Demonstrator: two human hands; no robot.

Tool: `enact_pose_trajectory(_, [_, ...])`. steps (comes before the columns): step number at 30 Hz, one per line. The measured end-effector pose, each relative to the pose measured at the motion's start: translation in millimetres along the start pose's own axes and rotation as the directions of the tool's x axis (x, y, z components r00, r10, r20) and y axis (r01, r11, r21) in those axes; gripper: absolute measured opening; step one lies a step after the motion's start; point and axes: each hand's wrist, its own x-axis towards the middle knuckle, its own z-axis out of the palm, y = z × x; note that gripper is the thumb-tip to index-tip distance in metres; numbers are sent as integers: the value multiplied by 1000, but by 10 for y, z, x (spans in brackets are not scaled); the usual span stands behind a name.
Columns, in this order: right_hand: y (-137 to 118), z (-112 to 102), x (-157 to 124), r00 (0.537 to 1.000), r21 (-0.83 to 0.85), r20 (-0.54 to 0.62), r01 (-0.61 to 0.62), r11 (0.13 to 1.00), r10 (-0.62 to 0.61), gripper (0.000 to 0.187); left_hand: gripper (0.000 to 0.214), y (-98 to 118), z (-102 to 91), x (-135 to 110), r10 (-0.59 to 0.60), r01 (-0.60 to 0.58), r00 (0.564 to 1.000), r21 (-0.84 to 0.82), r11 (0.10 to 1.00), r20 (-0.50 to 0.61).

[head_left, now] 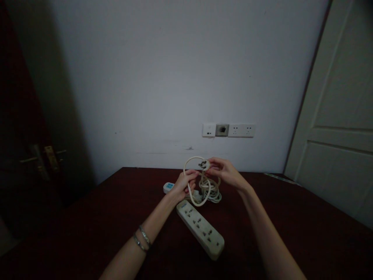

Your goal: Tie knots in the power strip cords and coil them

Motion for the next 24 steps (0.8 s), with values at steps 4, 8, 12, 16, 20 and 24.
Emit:
enact_pose_trajectory(4, [2,96,14,998,100,61,-30,995,24,31,28,-23,9,-7,40,-41,999,59,997,19])
enact_pose_trajectory(8, [8,239,38,992,158,120,-67,985,48,35,22,-44,19,14,96,-83,993,156,984,-73])
enact_pose_trajectory(12, [-6,264,33,989,178,138,-73,981,48,35,20,17,-17,10,119,-85,988,298,951,-98])
enact_pose_trajectory(16, [-24,178,7,996,200,74,-59,978,45,36,26,100,-65,14,98,-73,994,406,911,-41])
enact_pose_trajectory(20, [-52,121,-21,1000,257,5,-14,966,13,36,27,112,-107,72,122,-62,986,424,903,-114])
enact_pose_trajectory(24, [-101,107,-47,997,335,-71,57,940,-35,34,28,103,-130,82,116,-58,985,391,919,-127])
